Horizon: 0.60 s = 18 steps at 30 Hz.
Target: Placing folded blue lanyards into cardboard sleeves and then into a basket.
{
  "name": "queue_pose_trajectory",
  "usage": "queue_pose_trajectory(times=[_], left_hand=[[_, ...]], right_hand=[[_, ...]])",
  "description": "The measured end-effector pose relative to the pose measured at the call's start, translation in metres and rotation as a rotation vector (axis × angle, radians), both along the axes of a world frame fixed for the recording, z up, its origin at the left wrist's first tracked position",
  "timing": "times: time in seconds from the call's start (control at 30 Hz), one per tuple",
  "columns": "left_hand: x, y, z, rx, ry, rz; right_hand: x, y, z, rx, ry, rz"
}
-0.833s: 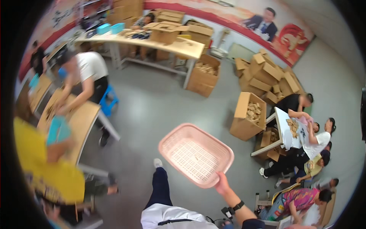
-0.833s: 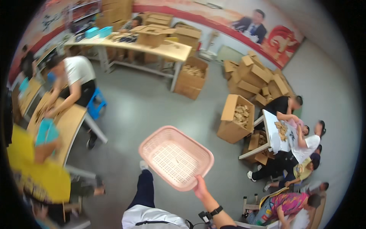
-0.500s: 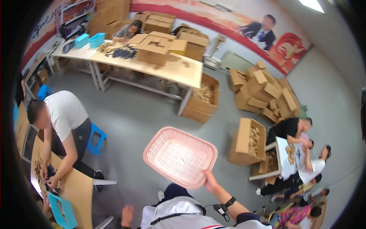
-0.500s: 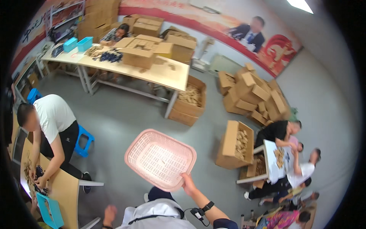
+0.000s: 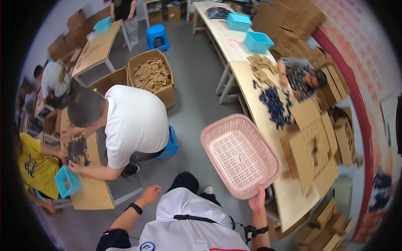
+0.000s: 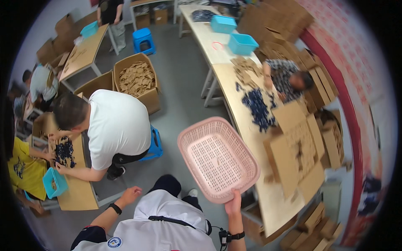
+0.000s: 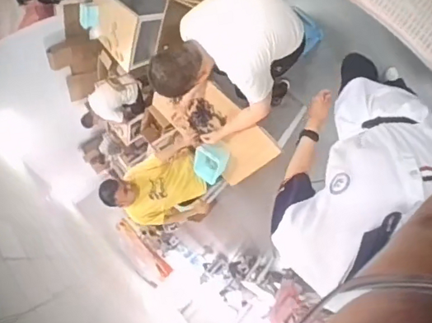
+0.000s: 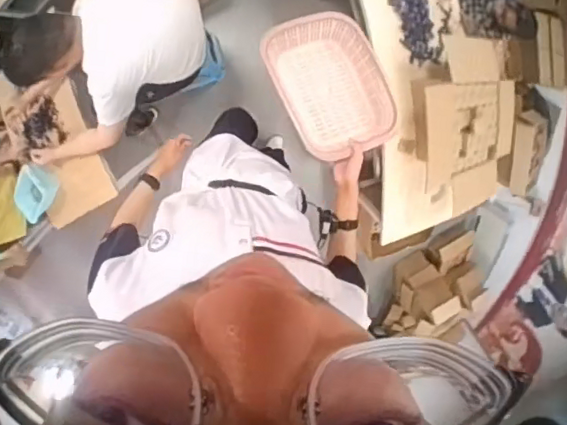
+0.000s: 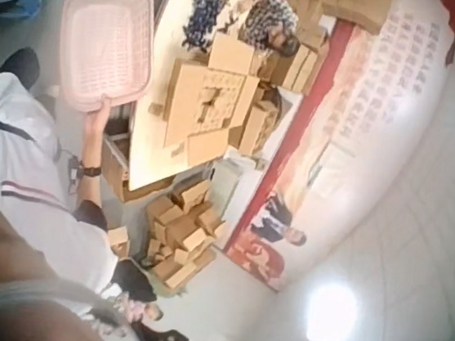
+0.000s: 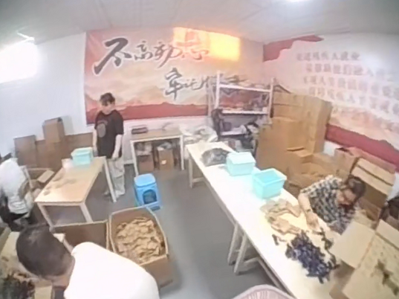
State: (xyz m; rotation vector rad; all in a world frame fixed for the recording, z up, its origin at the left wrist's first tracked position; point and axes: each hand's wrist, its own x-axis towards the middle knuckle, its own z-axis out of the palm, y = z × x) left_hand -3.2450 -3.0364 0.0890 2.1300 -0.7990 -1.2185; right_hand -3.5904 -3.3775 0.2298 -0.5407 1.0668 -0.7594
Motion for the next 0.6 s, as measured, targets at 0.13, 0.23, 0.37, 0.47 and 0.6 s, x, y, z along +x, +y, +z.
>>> queue_pose_trajectory(times=[0.13, 0.23, 0.37, 0.47, 0.6], left_hand=[[0.035, -0.088, -0.041, 0.020, 0.113, 0.181], [0.076, -0.193, -0.076, -0.149, 0.308, 0.370], [0.186, -0.392, -0.031, -0.265, 0.227, 0.467], [0.296, -0.487, -0.010, -0.303, 0.297, 0.455], [0.438, -0.599, -0.021, -0.266, 0.338, 0.442]], right_hand=[[0.116, -0.202, -0.020, -0.034, -0.040, 0.193], [0.226, -0.316, -0.017, -0.023, -0.045, 0.310], [0.371, -0.444, -0.002, 0.014, -0.066, 0.364], [0.471, -0.528, 0.000, 0.008, -0.034, 0.407], [0.624, -0.644, -0.021, 0.041, -0.015, 0.489]])
